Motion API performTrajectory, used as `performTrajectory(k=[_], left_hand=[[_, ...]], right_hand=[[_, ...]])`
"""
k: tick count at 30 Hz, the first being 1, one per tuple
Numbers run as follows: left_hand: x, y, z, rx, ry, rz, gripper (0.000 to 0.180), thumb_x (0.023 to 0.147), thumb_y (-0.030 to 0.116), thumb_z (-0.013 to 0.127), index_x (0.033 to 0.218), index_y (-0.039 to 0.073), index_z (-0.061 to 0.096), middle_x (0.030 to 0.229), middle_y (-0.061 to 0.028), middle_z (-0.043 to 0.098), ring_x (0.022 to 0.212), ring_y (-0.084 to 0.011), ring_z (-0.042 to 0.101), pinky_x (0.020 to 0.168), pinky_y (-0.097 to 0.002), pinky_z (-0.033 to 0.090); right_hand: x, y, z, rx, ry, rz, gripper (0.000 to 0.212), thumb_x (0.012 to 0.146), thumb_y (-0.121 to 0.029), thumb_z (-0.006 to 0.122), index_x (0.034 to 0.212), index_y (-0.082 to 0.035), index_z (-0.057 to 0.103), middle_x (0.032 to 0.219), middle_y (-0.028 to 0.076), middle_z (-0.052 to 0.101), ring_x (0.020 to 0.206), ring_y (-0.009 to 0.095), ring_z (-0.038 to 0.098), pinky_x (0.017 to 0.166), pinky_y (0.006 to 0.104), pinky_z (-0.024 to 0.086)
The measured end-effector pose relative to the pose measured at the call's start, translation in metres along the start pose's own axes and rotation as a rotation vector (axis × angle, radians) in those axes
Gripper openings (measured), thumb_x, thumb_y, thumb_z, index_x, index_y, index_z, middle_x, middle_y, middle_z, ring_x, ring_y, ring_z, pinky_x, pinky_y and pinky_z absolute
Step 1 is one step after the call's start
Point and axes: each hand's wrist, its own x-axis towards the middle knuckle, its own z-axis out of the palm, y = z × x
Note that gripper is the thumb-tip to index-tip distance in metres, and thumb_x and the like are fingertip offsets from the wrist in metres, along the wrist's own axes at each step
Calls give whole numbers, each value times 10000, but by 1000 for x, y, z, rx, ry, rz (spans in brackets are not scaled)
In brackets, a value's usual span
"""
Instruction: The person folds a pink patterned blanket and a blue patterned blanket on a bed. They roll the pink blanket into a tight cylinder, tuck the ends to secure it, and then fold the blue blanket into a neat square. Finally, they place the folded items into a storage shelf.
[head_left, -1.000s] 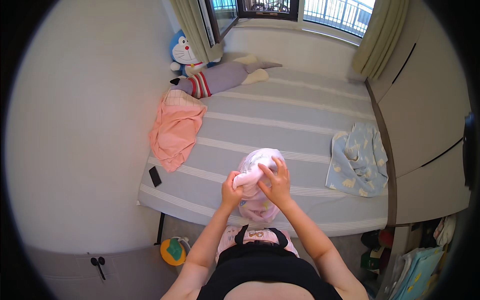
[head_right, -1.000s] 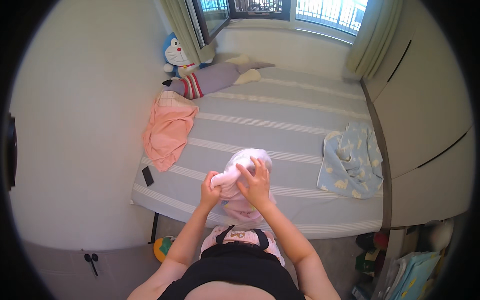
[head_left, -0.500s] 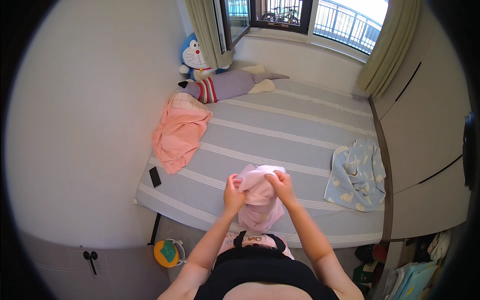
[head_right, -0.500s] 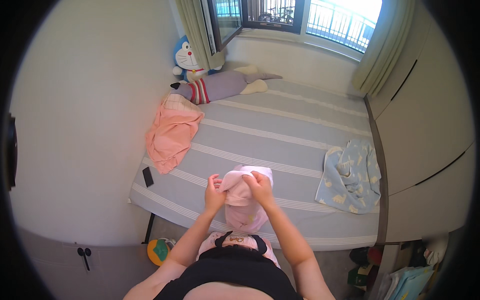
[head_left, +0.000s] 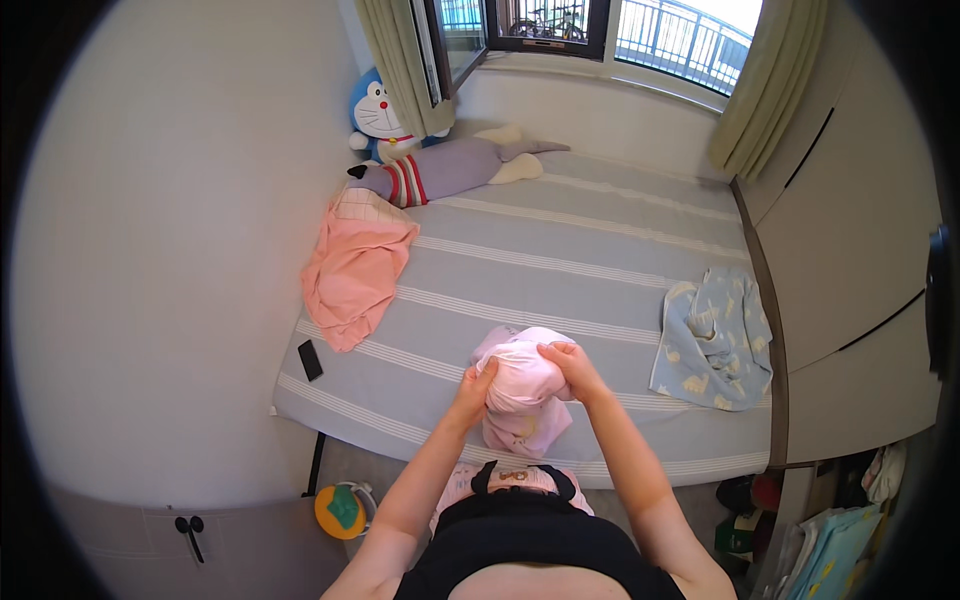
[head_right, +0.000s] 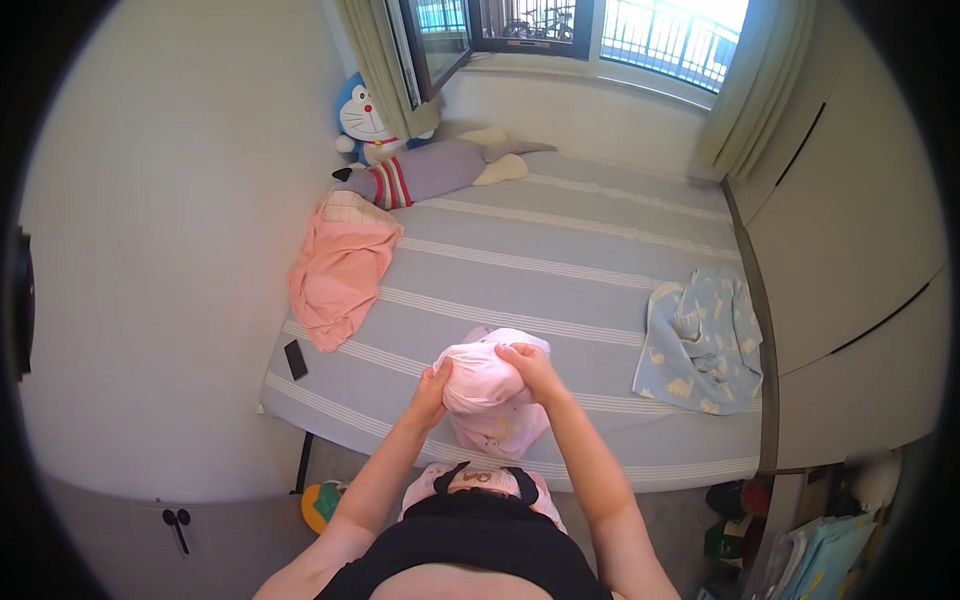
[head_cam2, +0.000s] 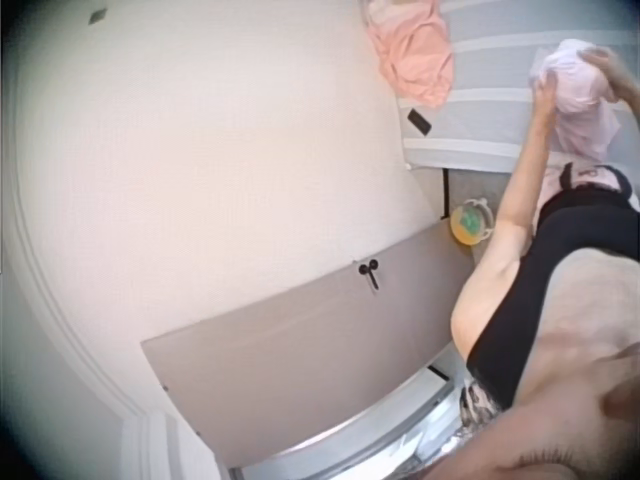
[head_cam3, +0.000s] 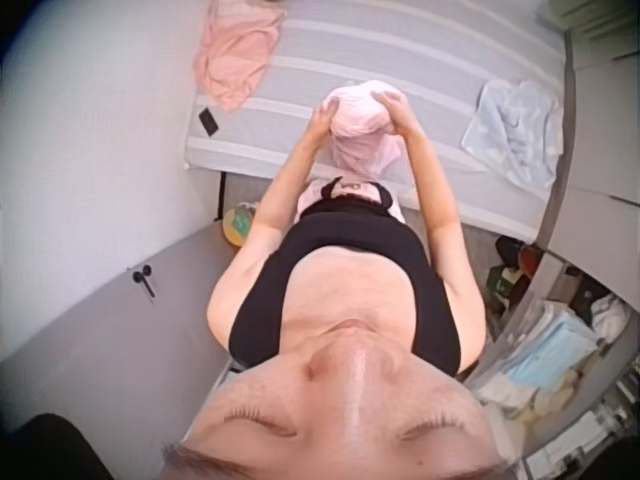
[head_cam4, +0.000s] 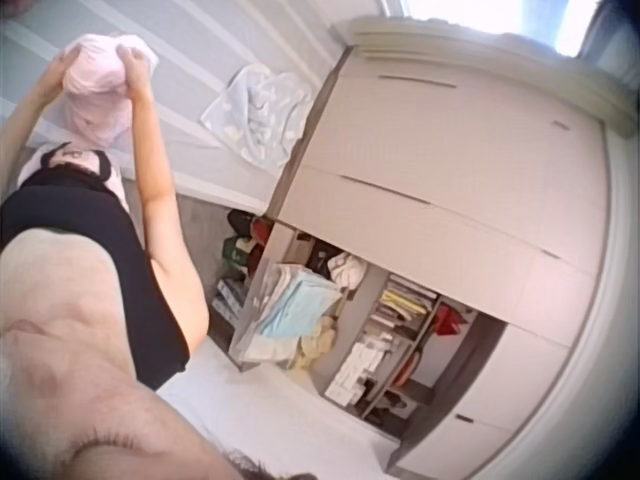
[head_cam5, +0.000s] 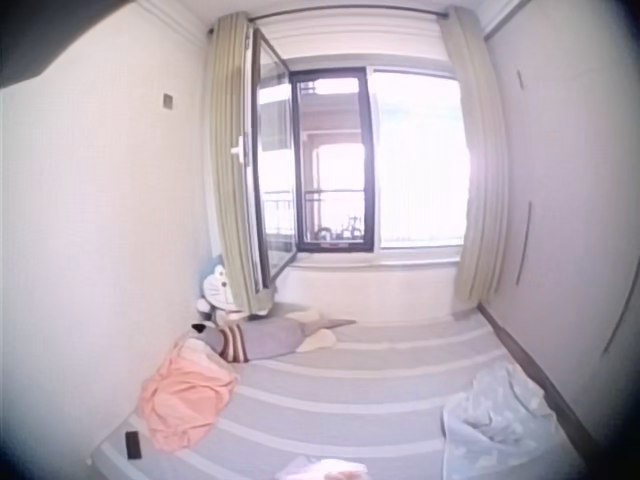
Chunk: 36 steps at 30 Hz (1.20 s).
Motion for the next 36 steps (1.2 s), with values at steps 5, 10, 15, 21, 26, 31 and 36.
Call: performTrajectory(k=[5, 10, 15, 21, 26, 31, 36], left_hand=[[-1, 16, 7, 213, 108, 115, 347, 879, 310, 518, 1025, 2, 582, 940, -41, 612, 832, -100, 560, 732, -244, 449], [0, 20, 14, 218, 111, 181, 340, 885, 290, 509, 1033, -10, 571, 964, -46, 600, 884, -101, 541, 762, -244, 435], [-8, 24, 7, 306, -175, 94, 378, 785, 95, 561, 1139, -15, 484, 1065, -77, 559, 982, -140, 528, 829, -274, 425], [3, 17, -45, 866, -136, 376, 587, 646, 2, 578, 1209, 28, 412, 1127, -125, 508, 961, -204, 534, 817, -307, 430], [-6, 42, -6, 1315, 96, 549, 716, 602, 82, 687, 1251, 106, 387, 1217, -178, 411, 1011, -313, 489, 811, -358, 439], [0, 42, 8, 1638, -109, 1008, 764, 548, 114, 708, 1248, 154, 404, 1261, -195, 368, 939, -376, 488, 729, -382, 467], [4, 33, 1, 1736, -86, 1100, 676, 618, 109, 656, 1246, 193, 421, 1241, -163, 393, 951, -317, 505, 725, -379, 474]], right_hand=[[-13, 5, 17, -811, 332, -958, 390, 707, -246, 678, 995, -13, 555, 1001, 137, 575, 915, 270, 553, 803, 355, 428], [-14, 26, 21, -1023, 544, -999, 419, 682, -100, 601, 1081, 2, 522, 1103, 163, 535, 991, 342, 503, 868, 415, 379], [8, 40, -16, -894, 556, -538, 297, 764, -97, 475, 1013, 47, 549, 877, 160, 609, 814, 301, 573, 731, 346, 439], [9, 13, -30, -131, 107, -228, 286, 758, -102, 381, 823, 47, 616, 758, 54, 603, 706, 110, 524, 618, 249, 421], [-9, -14, -13, -153, -18, 19, 279, 759, -88, 404, 889, 46, 612, 842, 75, 603, 725, 117, 543, 624, 233, 439], [-16, -22, 9, -209, -135, 33, 275, 747, -92, 409, 864, 48, 615, 852, 90, 598, 737, 130, 540, 645, 259, 437], [-7, -8, -6, -3, -166, 124, 264, 719, -65, 404, 849, 42, 607, 855, 98, 594, 742, 142, 554, 662, 261, 450]])
